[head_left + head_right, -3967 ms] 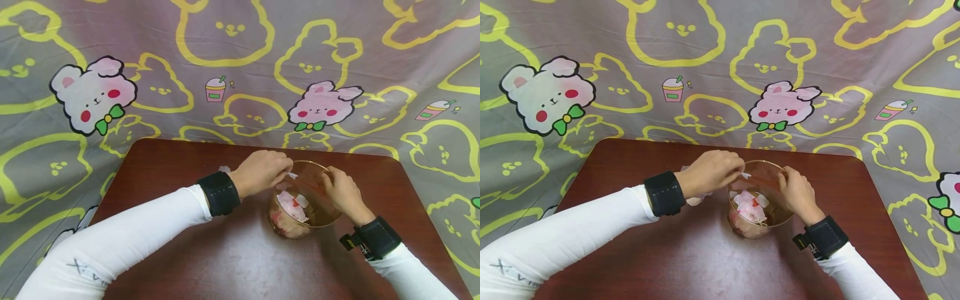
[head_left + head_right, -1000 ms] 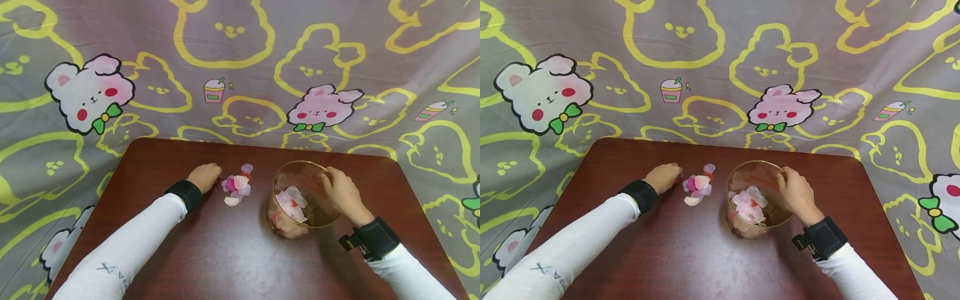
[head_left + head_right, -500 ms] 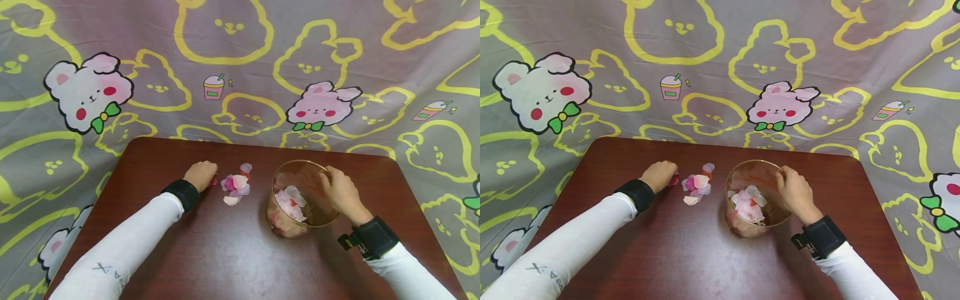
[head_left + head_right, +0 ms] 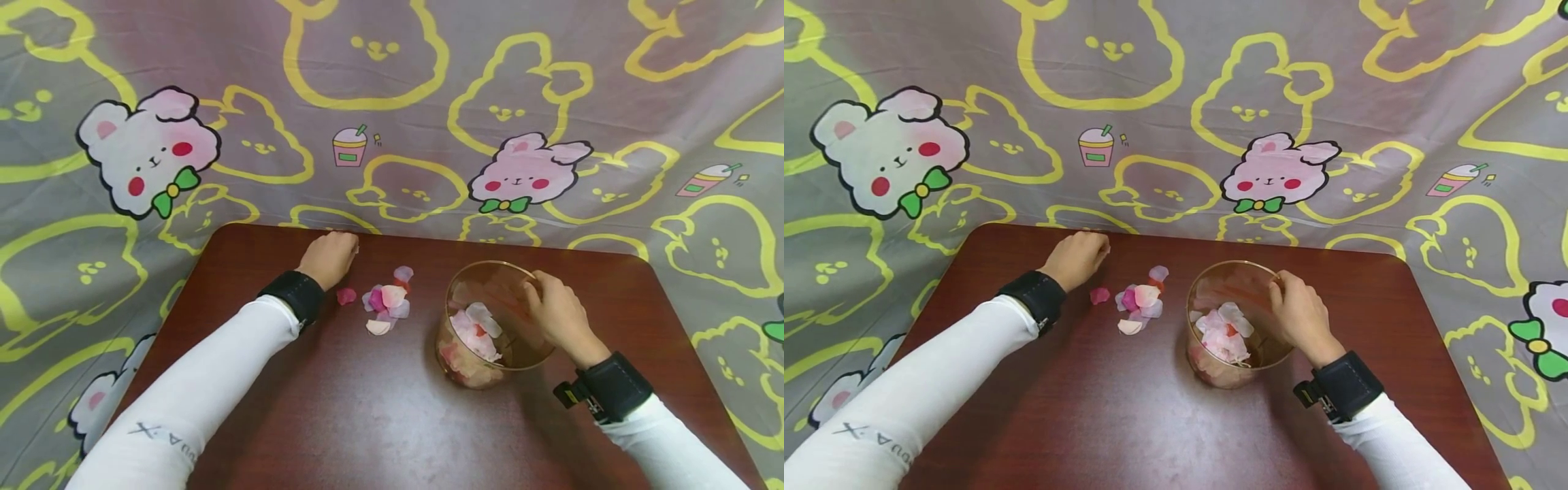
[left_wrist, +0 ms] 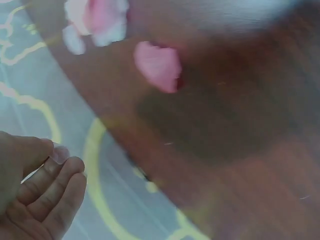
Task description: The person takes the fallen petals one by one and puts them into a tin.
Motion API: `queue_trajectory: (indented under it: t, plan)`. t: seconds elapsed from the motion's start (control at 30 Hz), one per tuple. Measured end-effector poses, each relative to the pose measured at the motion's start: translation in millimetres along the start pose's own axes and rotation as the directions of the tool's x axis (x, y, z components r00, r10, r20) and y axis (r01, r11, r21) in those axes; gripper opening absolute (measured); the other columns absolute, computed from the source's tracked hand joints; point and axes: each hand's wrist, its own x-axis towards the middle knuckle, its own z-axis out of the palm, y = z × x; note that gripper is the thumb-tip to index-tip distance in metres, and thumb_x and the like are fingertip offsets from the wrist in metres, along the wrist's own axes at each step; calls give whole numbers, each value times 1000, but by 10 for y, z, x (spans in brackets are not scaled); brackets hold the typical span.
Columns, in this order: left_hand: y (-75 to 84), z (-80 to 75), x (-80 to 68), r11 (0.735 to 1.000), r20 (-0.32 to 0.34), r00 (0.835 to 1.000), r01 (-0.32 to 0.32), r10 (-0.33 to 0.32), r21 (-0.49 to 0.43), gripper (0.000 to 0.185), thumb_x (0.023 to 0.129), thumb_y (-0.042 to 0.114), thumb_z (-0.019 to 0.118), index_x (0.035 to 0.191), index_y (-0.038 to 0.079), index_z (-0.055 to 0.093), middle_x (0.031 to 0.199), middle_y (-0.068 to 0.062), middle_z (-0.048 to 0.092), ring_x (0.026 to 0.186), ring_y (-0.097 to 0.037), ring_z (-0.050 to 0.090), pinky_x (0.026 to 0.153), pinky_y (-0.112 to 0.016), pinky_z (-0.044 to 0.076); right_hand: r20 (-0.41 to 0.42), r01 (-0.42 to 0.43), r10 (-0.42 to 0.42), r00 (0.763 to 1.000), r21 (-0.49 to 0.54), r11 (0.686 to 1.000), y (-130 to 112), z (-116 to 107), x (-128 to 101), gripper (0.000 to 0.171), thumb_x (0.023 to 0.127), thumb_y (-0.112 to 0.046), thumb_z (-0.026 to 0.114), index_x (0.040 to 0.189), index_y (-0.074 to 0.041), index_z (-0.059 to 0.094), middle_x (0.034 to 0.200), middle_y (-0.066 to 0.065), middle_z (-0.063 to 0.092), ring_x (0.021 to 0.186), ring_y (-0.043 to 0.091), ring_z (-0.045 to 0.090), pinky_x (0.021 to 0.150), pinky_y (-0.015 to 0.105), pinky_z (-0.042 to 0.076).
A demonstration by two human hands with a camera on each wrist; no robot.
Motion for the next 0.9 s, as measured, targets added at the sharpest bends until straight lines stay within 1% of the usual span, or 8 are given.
queue_trajectory:
  t: [0.1,0.2,0.4,0.47,0.6,0.73,0.8,0.9]
  plan:
    - [71,-121,65,1000,-24,1000,-16,16,-15,13,97,6,60,87,2,67,83,-14,70,79,-32,69,72,-48,56,4,-1,1,1000,5,1000,-6,-1,2,26,107,-21,46,113,-2,62,71,8,54,53,19,48,47,32,35]
    - [181,-249,133,998,-44,998,-48,47,-31,14,98,6,59,86,2,67,81,-13,70,77,-29,67,71,-46,55,7,2,-2,1000,9,1000,-13,-5,5,26,107,-21,45,115,-2,62,72,8,55,54,19,48,47,32,35]
    - [499,-497,246,991,-63,991,-122,118,-60,16,100,7,58,86,4,66,79,-9,65,74,-24,60,69,-43,52,3,7,-7,1000,9,1000,-30,-11,11,27,107,-21,45,114,-2,62,73,8,55,55,19,48,47,32,35]
    - [628,-552,260,987,-58,987,-151,147,-56,15,100,9,59,89,4,67,81,-9,65,76,-24,61,72,-42,53,5,5,-5,1000,11,1000,-33,-10,12,27,107,-21,45,115,-2,62,73,8,55,55,19,48,47,32,35]
    - [906,-611,251,978,-49,978,-206,205,-28,12,100,12,60,94,6,70,86,-7,69,81,-23,65,75,-42,56,9,1,-2,1000,13,1000,-33,-4,11,26,107,-21,46,114,-2,62,72,7,54,54,18,47,47,32,34]
    - [1185,-642,202,963,-58,961,-270,269,-3,11,100,18,63,99,11,72,90,-4,72,84,-20,69,74,-40,58,6,-1,1,1000,12,1000,-20,-3,8,25,107,-21,46,112,-3,62,71,7,53,53,19,46,47,32,33]
    - [1319,-641,161,953,-60,952,-303,302,-10,10,100,20,64,100,13,72,92,-1,73,86,-18,70,73,-38,58,4,-3,3,1000,10,1000,-15,-8,4,25,107,-21,46,112,-3,62,70,7,52,53,19,46,47,32,33]
    - [1499,-602,78,936,-23,936,-351,350,-14,10,100,21,63,101,17,72,94,3,74,88,-15,70,72,-36,57,3,2,-2,1000,11,1000,-11,-11,3,25,107,-21,45,112,-3,62,71,7,53,53,19,46,47,32,33]
